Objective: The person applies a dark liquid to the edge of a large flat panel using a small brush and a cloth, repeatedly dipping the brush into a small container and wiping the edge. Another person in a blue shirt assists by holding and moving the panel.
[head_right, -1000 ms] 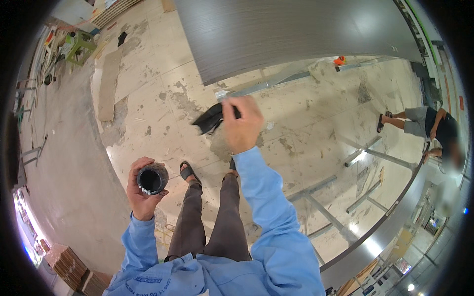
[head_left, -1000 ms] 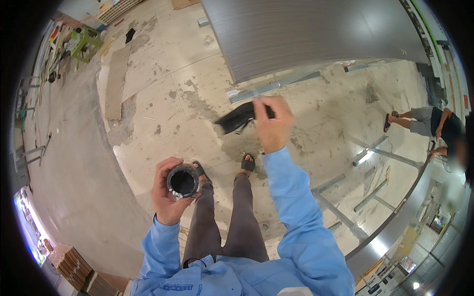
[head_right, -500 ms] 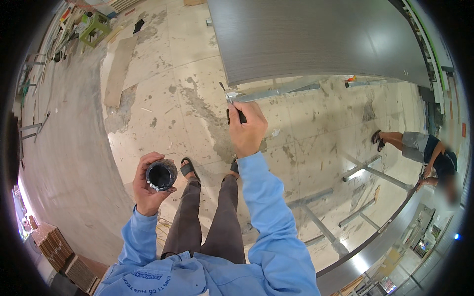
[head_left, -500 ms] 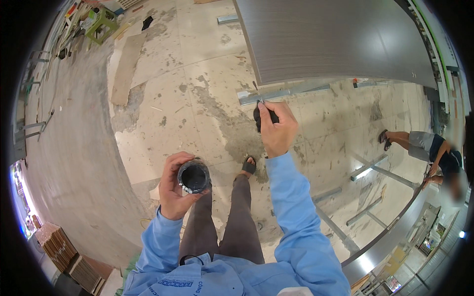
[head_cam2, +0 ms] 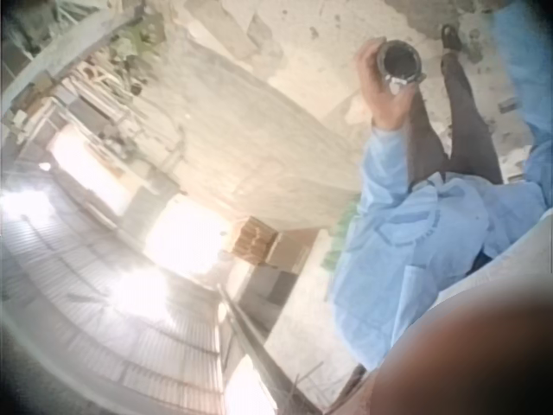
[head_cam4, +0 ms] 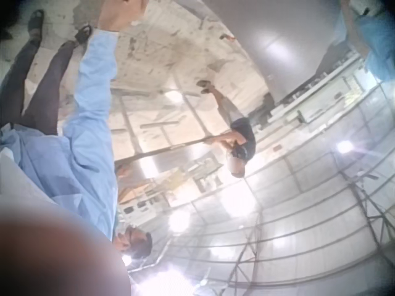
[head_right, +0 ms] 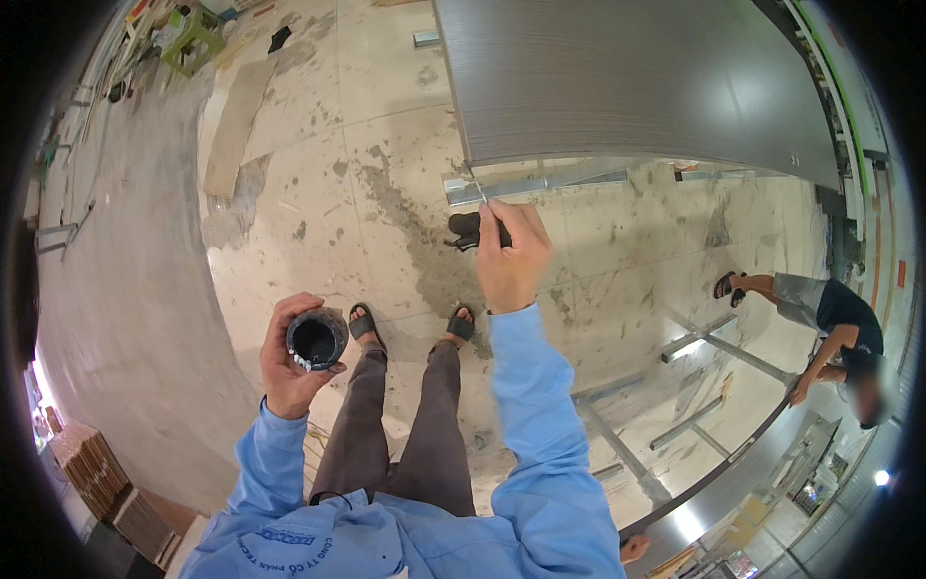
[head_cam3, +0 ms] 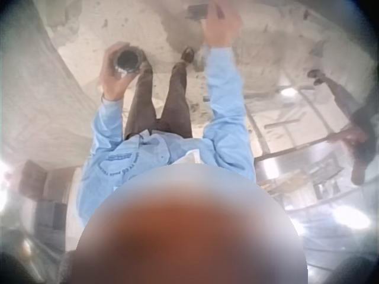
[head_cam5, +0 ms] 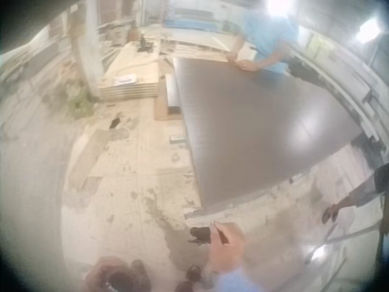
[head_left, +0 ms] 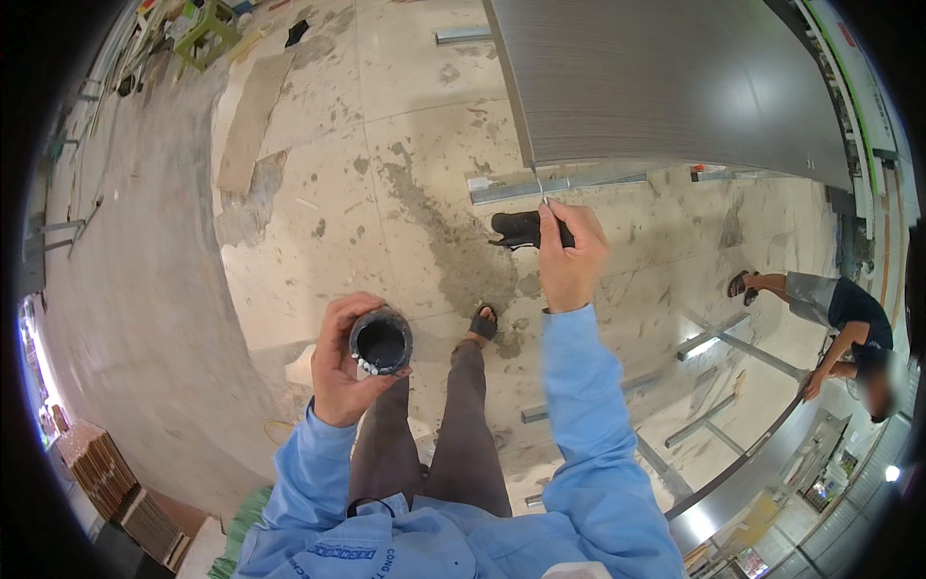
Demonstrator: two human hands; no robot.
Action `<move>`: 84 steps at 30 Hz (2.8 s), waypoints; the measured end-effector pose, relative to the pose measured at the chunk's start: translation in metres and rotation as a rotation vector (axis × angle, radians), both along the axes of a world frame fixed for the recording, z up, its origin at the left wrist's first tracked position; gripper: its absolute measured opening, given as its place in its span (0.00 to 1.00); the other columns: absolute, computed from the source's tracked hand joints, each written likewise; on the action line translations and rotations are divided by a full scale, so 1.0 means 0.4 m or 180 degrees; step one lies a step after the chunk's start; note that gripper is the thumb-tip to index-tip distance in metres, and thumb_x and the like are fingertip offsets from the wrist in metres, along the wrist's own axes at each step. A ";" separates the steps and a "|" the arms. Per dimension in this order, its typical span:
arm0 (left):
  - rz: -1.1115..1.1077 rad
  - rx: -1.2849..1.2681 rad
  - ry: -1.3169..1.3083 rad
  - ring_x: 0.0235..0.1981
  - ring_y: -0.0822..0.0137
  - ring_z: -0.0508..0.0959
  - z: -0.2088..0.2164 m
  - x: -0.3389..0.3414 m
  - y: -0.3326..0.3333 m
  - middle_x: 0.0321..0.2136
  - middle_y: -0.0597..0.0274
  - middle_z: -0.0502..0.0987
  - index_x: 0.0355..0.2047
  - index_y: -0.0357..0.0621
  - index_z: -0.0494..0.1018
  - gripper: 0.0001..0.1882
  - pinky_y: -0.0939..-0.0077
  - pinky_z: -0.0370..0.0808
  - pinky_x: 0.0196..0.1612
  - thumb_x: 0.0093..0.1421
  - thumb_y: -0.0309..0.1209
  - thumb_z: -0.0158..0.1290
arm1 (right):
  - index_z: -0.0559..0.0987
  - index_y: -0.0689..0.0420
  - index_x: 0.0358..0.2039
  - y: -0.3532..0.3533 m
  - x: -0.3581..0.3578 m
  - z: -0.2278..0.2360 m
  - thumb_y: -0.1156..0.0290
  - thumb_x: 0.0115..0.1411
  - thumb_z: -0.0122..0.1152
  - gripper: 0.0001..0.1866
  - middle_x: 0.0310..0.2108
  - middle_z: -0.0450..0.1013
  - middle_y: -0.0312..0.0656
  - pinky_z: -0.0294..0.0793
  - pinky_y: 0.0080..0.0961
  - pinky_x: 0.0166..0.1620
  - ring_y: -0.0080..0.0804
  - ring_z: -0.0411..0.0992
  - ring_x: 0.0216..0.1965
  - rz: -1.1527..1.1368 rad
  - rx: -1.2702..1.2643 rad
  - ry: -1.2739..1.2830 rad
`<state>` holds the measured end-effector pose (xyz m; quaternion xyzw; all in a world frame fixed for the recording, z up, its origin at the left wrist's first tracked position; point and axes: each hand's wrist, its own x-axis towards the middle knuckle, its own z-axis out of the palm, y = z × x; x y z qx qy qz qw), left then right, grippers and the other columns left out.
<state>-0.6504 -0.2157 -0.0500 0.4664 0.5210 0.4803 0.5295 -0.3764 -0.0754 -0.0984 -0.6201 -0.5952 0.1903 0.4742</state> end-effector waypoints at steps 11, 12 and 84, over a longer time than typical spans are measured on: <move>0.0028 0.0092 -0.0089 0.59 0.63 0.74 -0.017 -0.008 -0.006 0.59 0.54 0.68 0.60 0.37 0.69 0.42 0.69 0.69 0.64 0.43 0.21 0.75 | 0.85 0.63 0.37 0.033 0.049 0.039 0.79 0.60 0.69 0.05 0.32 0.80 0.47 0.76 0.32 0.38 0.42 0.78 0.32 0.0387 -0.0227 -0.0698; 0.0042 0.0045 -0.0214 0.59 0.62 0.74 -0.017 -0.009 -0.007 0.59 0.54 0.68 0.60 0.37 0.69 0.42 0.69 0.69 0.64 0.43 0.20 0.75 | 0.85 0.63 0.37 0.035 0.050 0.040 0.79 0.60 0.69 0.04 0.32 0.80 0.47 0.76 0.33 0.37 0.43 0.78 0.32 0.0336 -0.0230 -0.0789; -0.0114 0.0962 0.0151 0.56 0.57 0.77 0.366 -0.468 0.377 0.54 0.56 0.74 0.60 0.41 0.72 0.37 0.66 0.77 0.57 0.49 0.23 0.72 | 0.81 0.58 0.28 0.261 -0.670 0.896 0.74 0.50 0.67 0.04 0.37 0.71 0.41 0.80 0.33 0.39 0.38 0.75 0.42 0.3755 0.0983 -0.3656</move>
